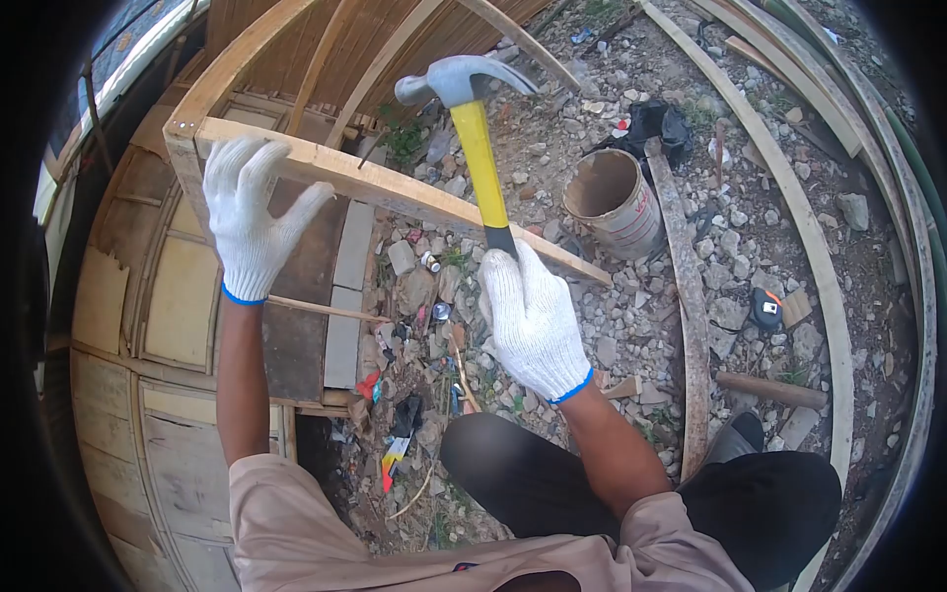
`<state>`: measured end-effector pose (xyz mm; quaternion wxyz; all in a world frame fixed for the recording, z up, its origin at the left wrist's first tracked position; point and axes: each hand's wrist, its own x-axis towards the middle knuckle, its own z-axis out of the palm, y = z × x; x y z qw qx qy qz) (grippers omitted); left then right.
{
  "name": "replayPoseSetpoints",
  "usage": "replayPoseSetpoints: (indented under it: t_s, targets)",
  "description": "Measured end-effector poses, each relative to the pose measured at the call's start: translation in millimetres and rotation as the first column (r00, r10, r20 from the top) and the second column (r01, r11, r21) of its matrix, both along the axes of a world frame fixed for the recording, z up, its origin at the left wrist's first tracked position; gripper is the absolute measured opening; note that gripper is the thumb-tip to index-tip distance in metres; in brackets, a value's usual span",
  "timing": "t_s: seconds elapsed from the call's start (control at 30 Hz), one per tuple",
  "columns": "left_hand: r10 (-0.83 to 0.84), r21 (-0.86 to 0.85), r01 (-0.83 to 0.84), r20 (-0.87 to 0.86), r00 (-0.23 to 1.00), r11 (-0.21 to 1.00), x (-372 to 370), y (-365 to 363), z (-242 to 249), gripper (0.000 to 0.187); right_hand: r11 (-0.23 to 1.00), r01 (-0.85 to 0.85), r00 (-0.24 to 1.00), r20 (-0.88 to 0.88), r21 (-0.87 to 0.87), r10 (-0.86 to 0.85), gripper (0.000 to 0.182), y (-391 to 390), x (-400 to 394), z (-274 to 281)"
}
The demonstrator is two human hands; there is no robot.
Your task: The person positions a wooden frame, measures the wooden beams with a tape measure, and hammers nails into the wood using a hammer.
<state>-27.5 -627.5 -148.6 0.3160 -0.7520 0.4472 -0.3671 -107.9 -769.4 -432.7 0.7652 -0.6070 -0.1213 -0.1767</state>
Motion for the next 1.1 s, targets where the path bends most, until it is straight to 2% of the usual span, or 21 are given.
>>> replayPoseSetpoints:
  t_s: [0.07,0.1,0.13,0.2,0.23,0.3,0.33,0.37,0.4,0.43,0.6,0.63,0.7,0.73,0.77,0.8,0.83,0.93,1.03,1.07,1.1]
  targets:
    - [-0.048,-0.590,0.068,0.049,0.998,0.805,-3.7,35.2,-30.9,0.054,0.999,-0.014,1.000,0.002,0.049,0.014,0.039,-3.0,2.2,5.1]
    - [-0.055,-0.888,0.042,0.019,0.998,0.458,-0.5,41.1,-42.1,0.053,0.995,-0.022,1.000,0.005,0.093,0.021,0.036,-3.8,4.4,7.7]
    - [-0.061,-0.890,0.049,0.024,0.998,0.454,7.3,45.7,-41.8,0.053,0.996,-0.015,1.000,0.009,0.089,0.015,0.036,-3.8,7.4,10.8]
    - [-0.309,-0.971,-0.100,-0.030,0.951,-0.215,26.4,40.9,-40.4,0.053,0.920,-0.195,0.943,-0.192,0.340,0.271,0.036,-3.0,9.2,14.5]
    - [-0.304,-0.970,-0.100,-0.028,0.952,-0.223,37.6,49.2,-42.1,0.053,0.922,-0.199,0.942,-0.195,0.333,0.274,0.036,-2.1,5.6,13.1]
    - [-0.057,-0.888,-0.258,-0.302,0.952,0.380,62.3,56.1,-39.9,0.069,0.987,0.127,0.988,0.101,-0.100,-0.117,0.032,1.6,4.2,7.4]
    - [-0.399,-0.942,-0.328,-0.327,0.856,0.067,69.1,48.8,-39.0,0.072,0.906,0.360,0.892,0.366,-0.223,-0.264,0.027,5.7,11.5,-6.3]
    - [-0.690,-0.858,-0.466,-0.205,0.694,-0.215,66.9,19.5,-38.8,0.074,0.904,0.358,0.911,0.297,-0.232,-0.285,0.025,1.6,10.3,-6.3]
    - [-0.649,-0.892,-0.374,-0.130,0.750,-0.254,69.8,4.5,-42.0,0.063,0.970,0.062,0.998,-0.023,0.235,-0.058,0.025,-11.1,0.4,11.3]
    - [-0.647,-0.892,-0.374,-0.131,0.751,-0.254,74.1,5.5,-42.2,0.063,0.710,-0.094,0.935,-0.184,0.698,0.304,0.027,-28.1,-10.5,31.9]
    - [-0.524,-0.937,-0.222,-0.051,0.850,-0.269,88.4,5.3,-49.4,0.041,0.133,-0.156,0.979,0.172,0.979,-0.112,0.034,-60.0,-8.2,43.2]
    - [-0.507,-0.939,-0.202,-0.036,0.861,-0.277,88.5,5.8,-50.9,0.044,0.138,-0.153,0.979,0.169,0.979,-0.112,0.034,-49.2,-6.8,40.6]
    - [-0.501,-0.933,-0.216,-0.045,0.864,-0.288,87.0,2.1,-52.2,0.044,0.508,0.007,0.982,-0.101,0.861,0.157,0.028,-14.3,-4.8,28.3]
    - [-0.496,-0.931,-0.219,-0.049,0.867,-0.291,86.7,-0.1,-50.0,0.044,0.506,0.008,0.983,-0.099,0.863,0.153,0.028,-5.7,0.1,11.1]
    - [-0.500,-0.935,-0.217,-0.050,0.865,-0.282,86.7,0.7,-49.5,0.044,0.852,-0.023,0.991,-0.099,0.523,0.088,0.029,-7.3,6.8,8.9]
    - [-0.504,-0.937,-0.226,-0.064,0.862,-0.267,84.3,4.1,-50.2,0.044,0.997,-0.026,0.996,-0.078,0.068,0.031,0.036,-5.6,7.3,9.4]
    - [-0.512,-0.939,-0.211,-0.043,0.858,-0.273,87.6,5.9,-48.6,0.044,0.930,-0.066,0.930,-0.315,0.360,0.188,0.034,-8.3,1.8,11.6]
    - [-0.500,-0.934,-0.239,-0.080,0.862,-0.264,77.8,9.9,-50.0,0.046,0.762,-0.047,0.904,-0.297,0.646,0.308,0.033,-14.9,-3.0,18.9]
    - [-0.501,-0.931,-0.232,-0.064,0.863,-0.282,85.2,6.2,-50.6,0.046,0.823,-0.096,0.918,-0.271,0.560,0.291,0.030,-10.9,-0.4,25.3]
    - [-0.498,-0.941,-0.211,-0.054,0.866,-0.265,86.2,6.7,-50.7,0.046,0.986,-0.043,0.987,-0.149,0.159,0.067,0.028,5.1,4.9,4.1]
    - [-0.498,-0.951,-0.186,-0.040,0.866,-0.248,88.0,4.8,-50.1,0.045,0.986,-0.039,0.988,-0.144,0.159,0.062,0.028,-0.1,8.0,-1.3]
